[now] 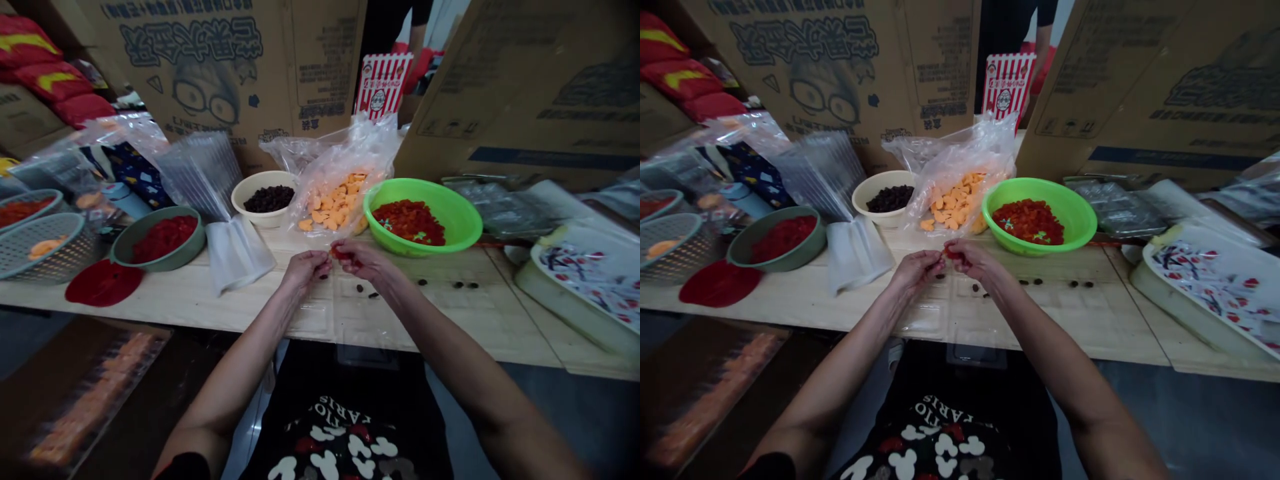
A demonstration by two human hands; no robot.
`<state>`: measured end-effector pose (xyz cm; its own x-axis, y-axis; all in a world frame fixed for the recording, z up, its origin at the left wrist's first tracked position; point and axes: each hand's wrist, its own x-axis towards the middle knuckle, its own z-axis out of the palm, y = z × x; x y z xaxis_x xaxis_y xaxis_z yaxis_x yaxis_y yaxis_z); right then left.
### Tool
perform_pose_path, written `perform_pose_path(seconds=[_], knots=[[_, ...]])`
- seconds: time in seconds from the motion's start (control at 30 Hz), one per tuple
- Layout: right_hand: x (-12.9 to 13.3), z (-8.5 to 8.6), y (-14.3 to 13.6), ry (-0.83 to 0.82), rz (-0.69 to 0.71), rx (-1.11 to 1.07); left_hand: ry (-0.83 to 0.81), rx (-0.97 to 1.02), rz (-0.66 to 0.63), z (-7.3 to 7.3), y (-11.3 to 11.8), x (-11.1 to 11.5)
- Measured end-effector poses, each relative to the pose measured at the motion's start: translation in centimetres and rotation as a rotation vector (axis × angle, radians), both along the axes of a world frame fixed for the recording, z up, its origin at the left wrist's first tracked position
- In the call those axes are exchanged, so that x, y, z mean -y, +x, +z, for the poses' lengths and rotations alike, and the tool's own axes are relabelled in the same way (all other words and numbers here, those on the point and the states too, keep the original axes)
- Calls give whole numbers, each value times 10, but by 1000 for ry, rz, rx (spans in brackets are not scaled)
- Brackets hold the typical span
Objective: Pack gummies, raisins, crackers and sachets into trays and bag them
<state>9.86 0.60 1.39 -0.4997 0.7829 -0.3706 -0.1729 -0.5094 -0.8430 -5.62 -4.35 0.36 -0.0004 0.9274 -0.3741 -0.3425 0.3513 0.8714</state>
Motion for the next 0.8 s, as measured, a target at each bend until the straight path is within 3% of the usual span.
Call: perform_pose_path(seconds=[0.1,0.23,0.3,0.37,0.53,0.63,0.73,0.8], knots=[[-6,3,30,-26,-99,-33,171,-342,-97,-7,11,0],[2,2,66,-45,-187,-52,648,-1085,-563,-14,41,8],[10,-3,77,-49,-214,-46,715,-1271,-754,-16,53,13],[17,-11,83,-52,-233,-27,698,-1332,-810,-17,59,16],[25,-25,89,-52,-278,-1,686,-1247,-765,-17,58,20],[26,-25,85,-45,-274,-9,632,-1120,-605,-15,55,16],[28,-20,72,-12,-209,16,423,-769,-316,-13,51,9],[29,-18,57,28,-148,54,298,-460,-211,-12,45,4]])
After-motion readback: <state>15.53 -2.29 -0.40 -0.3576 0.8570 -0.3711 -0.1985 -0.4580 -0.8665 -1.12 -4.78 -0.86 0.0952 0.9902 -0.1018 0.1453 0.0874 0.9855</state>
